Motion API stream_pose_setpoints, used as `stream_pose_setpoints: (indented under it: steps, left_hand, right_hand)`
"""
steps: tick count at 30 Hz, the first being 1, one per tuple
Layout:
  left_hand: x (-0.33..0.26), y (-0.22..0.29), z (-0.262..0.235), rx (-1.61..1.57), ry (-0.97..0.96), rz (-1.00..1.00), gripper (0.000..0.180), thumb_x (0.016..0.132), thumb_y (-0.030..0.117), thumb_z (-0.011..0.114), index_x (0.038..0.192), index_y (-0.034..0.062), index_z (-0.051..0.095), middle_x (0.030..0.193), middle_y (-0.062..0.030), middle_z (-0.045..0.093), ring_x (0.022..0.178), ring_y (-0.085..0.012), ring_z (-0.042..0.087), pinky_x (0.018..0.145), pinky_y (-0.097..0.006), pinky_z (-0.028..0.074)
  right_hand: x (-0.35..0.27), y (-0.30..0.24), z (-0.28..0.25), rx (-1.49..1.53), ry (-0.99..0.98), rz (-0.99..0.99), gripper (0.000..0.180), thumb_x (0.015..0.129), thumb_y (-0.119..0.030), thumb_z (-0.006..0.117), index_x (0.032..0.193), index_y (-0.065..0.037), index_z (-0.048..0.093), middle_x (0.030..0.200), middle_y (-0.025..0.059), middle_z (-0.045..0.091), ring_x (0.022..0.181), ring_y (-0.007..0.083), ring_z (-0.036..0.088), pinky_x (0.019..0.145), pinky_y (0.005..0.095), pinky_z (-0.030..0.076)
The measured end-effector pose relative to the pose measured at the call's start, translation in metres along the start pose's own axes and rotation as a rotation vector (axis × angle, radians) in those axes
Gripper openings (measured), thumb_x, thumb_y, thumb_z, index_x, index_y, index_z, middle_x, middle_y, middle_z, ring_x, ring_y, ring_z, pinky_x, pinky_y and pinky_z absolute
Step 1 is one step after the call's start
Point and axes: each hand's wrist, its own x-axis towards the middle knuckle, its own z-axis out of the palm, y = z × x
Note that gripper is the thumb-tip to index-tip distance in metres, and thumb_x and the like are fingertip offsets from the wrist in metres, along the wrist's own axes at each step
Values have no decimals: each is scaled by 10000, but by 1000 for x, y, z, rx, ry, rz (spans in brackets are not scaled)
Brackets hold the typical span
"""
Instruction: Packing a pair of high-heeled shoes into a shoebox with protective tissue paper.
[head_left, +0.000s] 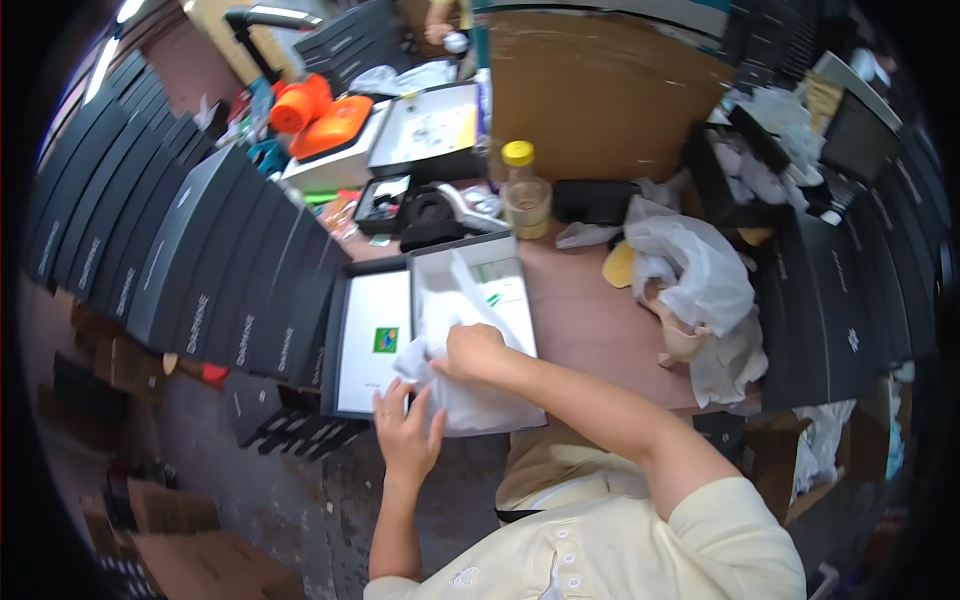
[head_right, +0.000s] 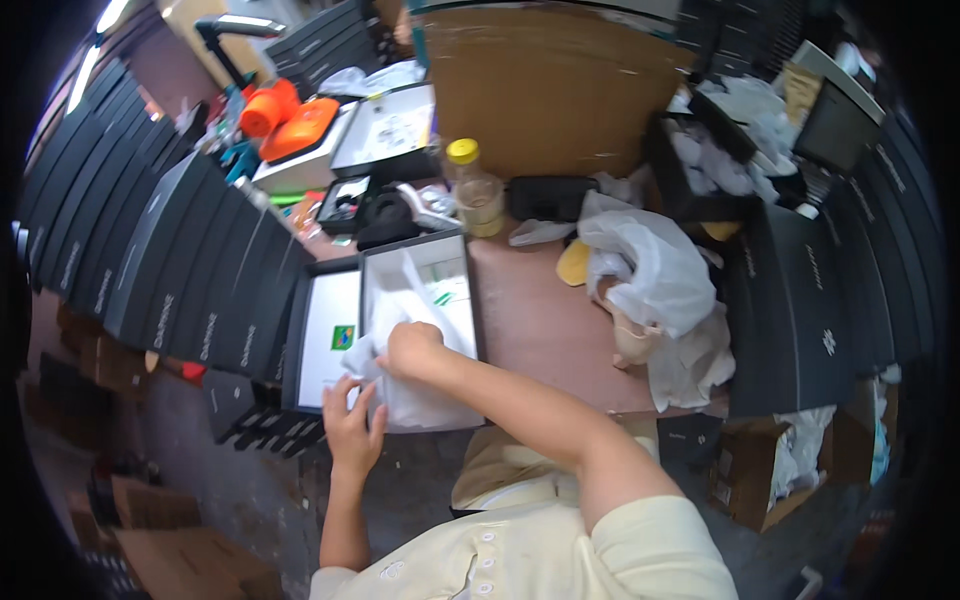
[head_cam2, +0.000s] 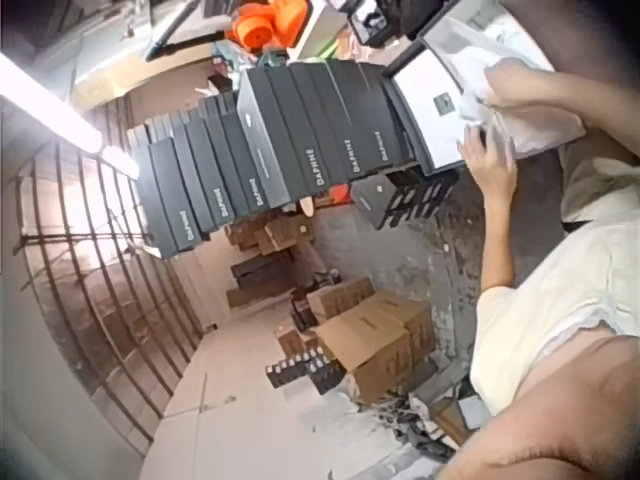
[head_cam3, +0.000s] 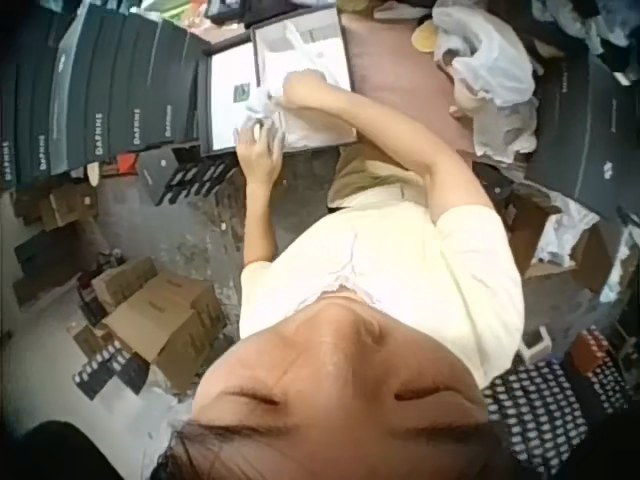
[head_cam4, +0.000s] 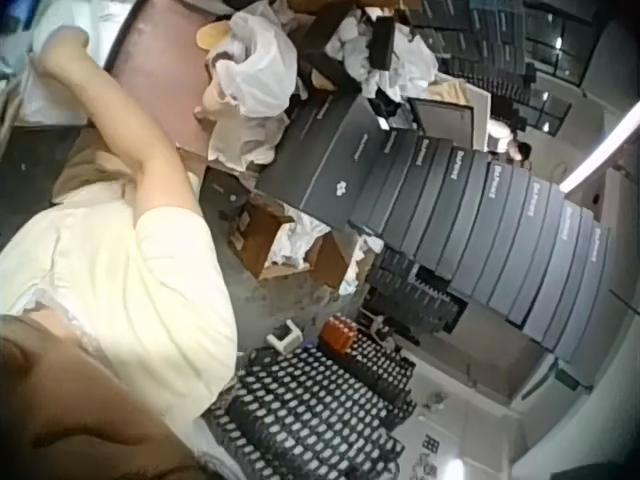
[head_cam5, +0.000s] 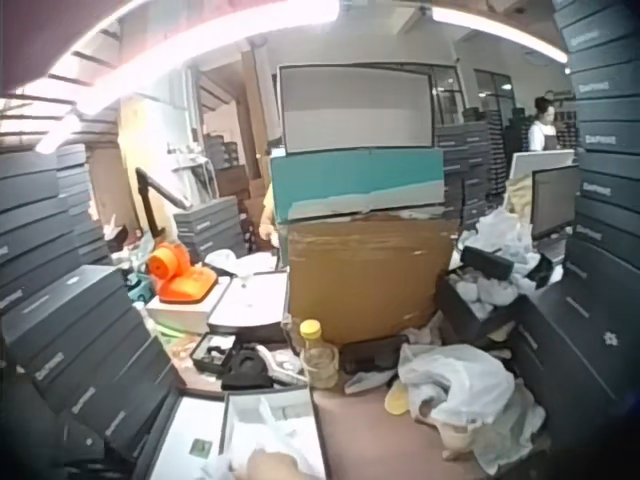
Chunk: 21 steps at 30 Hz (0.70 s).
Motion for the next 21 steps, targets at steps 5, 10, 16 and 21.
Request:
stream_pose_setpoints:
  steps: [5,10,16,21]
  left_hand:
    - [1,16,-21,-172,293,-22,201,748,0,582,946,-9,608,992,-155,574,1065,-364,510,899,-441,396]
    - [34,77,-22,-564,231,133,225,708,-23,586,931,-12,618,993,-163,588,976,-325,563,856,-392,435]
    - [116,155,-12,-706,7,296,450,682,26,658,1121,19,558,1189,-169,506,1090,-305,511,895,-369,420]
    - [145,162,22,-1236,-109,-28,699,775,119,599,1395,84,280,1371,-168,348,1233,-290,392,965,-377,373]
  right_hand:
    - [-145,65,-111,-130,904,-171,540,649,-279,729,1083,-20,538,1119,184,510,1078,355,457,892,435,397]
    - [-219,154,-101,-394,858,400,650,622,-292,739,1171,-45,495,1276,206,395,1232,405,307,974,453,313]
    - [-253,162,-144,239,1241,323,164,759,-87,654,903,-16,624,757,61,644,688,154,623,613,310,487]
    - [-306,151,-203,760,1126,-51,177,906,-155,550,892,12,604,771,9,615,659,48,560,567,202,451]
